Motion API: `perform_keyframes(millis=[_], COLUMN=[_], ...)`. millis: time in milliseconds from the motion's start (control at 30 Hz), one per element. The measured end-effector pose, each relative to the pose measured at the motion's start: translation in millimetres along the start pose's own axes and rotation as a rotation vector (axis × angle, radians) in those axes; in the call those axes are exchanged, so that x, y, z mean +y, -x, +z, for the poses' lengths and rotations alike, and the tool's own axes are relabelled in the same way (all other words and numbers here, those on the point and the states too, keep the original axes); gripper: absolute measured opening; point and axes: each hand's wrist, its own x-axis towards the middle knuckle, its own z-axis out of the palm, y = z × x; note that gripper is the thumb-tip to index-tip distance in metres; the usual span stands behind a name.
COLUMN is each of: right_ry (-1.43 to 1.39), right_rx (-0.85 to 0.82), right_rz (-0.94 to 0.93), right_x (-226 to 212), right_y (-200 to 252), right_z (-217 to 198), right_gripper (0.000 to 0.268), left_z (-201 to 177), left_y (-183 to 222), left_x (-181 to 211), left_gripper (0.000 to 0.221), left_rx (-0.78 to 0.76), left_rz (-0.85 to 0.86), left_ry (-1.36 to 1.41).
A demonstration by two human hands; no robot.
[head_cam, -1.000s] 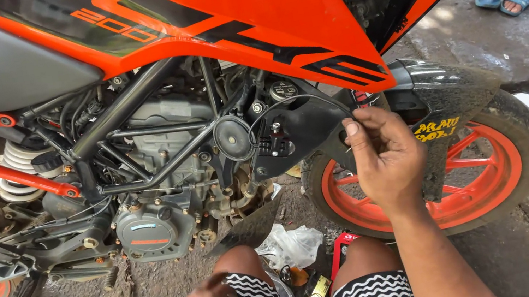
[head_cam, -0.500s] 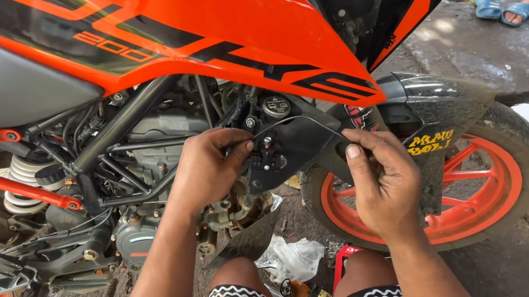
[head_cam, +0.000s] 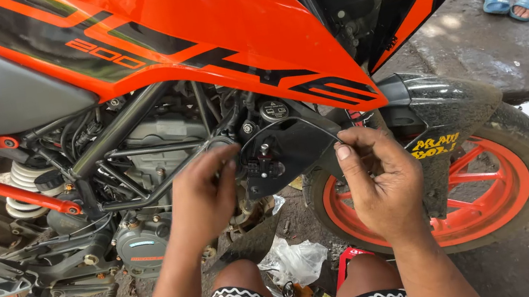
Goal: Repairing the electrical wiring of a motorcycle using pliers
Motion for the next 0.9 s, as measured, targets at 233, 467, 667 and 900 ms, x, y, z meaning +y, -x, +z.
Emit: perform_keyframes(millis=[233,467,667,900], right_ry=[0.009,0.018,-0.127,-0.113], right_rx=[-0.121,-0.261,-0.328,-0.301], right_rz=[-0.015,-0.115,-0.162,-0.096], right_x=[12.5,-9.5,1.4,19.0], right_y=[-13.5,-51.5,-79.9,-72.4], right_z=[22.0,39.4,68.1,71.9], right_gripper=[0.021,0.019,0.015,0.018], left_z=[29.4,50.1,39.9,-7.9], left_y=[54.0,62.5,53.3,6.1], left_x=[9.2,-6.4,-15.3,-34.6], left_gripper=[0.061,0.056,0.053,0.024], left_rx=[0.185,0.262,0.246,0.098], left_rz=[-0.065,-0.145,-0.143,0.23], left_ry=[0.228,0.415,0.541,0.034])
